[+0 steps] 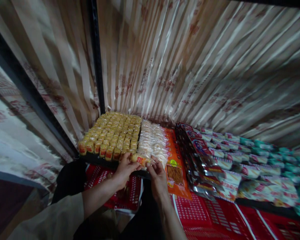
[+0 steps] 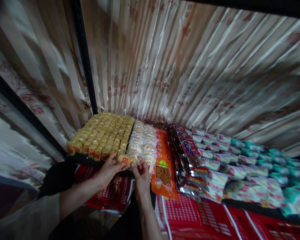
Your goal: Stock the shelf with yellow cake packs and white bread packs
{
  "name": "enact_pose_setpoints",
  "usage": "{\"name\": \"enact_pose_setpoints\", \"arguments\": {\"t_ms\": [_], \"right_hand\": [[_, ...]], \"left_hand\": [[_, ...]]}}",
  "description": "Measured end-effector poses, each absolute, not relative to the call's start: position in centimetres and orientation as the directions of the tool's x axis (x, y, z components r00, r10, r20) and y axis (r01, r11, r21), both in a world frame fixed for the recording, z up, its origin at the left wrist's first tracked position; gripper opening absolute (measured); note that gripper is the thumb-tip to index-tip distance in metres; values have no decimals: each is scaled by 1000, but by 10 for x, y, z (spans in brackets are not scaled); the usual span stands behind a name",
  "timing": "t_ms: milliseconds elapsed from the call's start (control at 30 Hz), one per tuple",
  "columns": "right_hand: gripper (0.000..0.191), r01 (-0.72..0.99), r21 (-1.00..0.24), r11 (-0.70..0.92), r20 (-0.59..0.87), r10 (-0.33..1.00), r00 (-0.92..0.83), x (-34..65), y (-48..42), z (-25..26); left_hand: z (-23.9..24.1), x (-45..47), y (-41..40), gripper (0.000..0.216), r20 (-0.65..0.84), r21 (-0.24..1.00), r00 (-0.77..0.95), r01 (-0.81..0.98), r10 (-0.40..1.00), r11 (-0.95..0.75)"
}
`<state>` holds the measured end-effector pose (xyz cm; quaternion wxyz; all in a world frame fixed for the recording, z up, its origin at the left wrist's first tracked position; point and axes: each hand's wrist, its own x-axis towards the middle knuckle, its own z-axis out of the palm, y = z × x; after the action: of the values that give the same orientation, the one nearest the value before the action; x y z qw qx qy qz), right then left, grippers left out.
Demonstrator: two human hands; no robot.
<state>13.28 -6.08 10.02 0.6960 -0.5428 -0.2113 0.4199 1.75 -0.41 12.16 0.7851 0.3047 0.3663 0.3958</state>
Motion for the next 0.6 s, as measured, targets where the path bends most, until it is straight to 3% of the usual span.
{"name": "enact_pose_setpoints", "arguments": {"t_ms": [167, 333, 467, 600], "right_hand": [[45, -439, -890, 122, -182, 788, 588, 139, -52, 104], [46, -345, -936, 65, -144, 824, 547, 155, -50, 110], [55, -153, -988, 20, -77, 795, 601, 191, -30, 110], [52, 196, -981, -7, 125, 748, 652, 229, 15, 113]], "left_hand": [[120, 48, -6, 45, -312, 761, 377, -451, 872, 466], [114, 67, -9, 41, -287, 800, 377, -411, 881, 437], [109, 72, -7, 37, -230, 912, 331, -255, 915, 321], [103, 82, -4, 42, -16, 999, 322, 51, 947, -1]]}}
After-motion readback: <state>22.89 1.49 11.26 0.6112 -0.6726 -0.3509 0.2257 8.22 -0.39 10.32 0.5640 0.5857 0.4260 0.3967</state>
